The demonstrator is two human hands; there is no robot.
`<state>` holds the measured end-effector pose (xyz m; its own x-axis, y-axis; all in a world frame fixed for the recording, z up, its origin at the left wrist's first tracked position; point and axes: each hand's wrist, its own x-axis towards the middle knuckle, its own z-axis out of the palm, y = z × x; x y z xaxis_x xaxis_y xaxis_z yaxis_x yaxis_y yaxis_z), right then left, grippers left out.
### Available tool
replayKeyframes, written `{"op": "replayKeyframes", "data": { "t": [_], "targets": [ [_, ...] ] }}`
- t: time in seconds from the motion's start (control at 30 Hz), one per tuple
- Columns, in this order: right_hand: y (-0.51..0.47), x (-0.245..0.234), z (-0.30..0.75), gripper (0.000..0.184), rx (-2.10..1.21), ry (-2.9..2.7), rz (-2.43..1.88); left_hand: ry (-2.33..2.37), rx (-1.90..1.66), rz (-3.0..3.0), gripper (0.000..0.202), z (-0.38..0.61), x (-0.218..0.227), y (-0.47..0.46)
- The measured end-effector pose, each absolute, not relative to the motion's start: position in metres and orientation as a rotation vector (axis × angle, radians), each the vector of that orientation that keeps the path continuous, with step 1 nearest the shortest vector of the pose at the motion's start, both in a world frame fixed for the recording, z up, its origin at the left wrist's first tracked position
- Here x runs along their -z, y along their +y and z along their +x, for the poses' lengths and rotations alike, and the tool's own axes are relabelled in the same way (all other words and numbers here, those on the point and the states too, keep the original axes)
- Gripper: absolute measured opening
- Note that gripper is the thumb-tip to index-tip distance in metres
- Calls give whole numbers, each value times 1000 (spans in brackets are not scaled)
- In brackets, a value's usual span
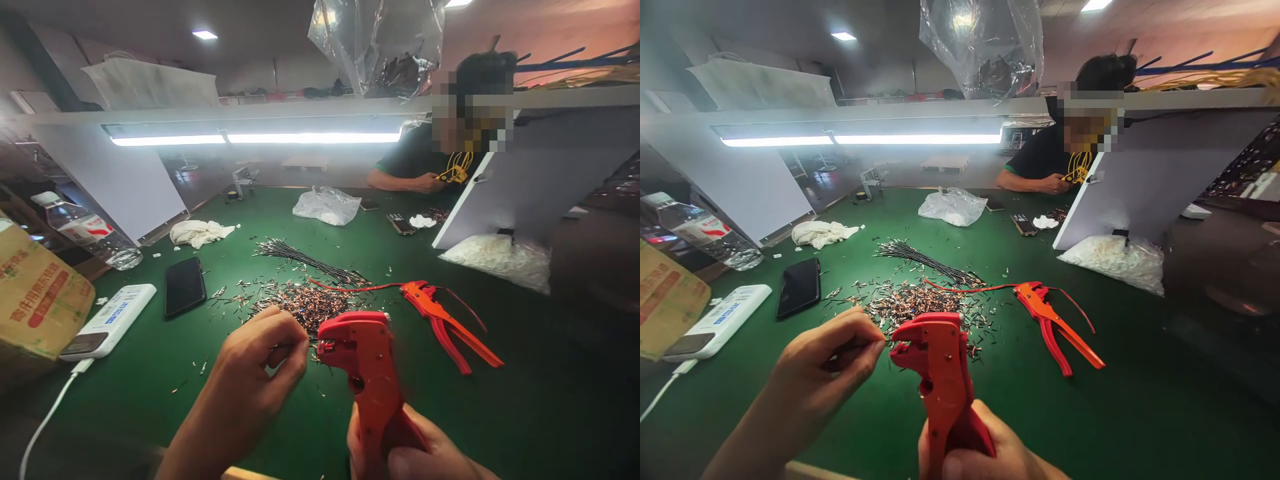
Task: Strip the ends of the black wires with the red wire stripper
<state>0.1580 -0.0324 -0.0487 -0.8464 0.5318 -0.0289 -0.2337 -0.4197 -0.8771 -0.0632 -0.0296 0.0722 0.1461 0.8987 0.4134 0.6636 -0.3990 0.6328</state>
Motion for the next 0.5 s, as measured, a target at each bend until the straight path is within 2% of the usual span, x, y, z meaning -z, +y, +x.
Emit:
{"op": "replayKeyframes", "data": {
  "t": [0.3, 0.5],
  "targets": [
    [-29, 25, 157, 14, -2300, -1426, -481, 1379, -1105, 1987, 21, -69, -65, -41],
    [-27, 11, 157, 9, -2324, -1445, -569, 1454, -1112, 1843, 21, -74, -69, -49]
  ]
}}
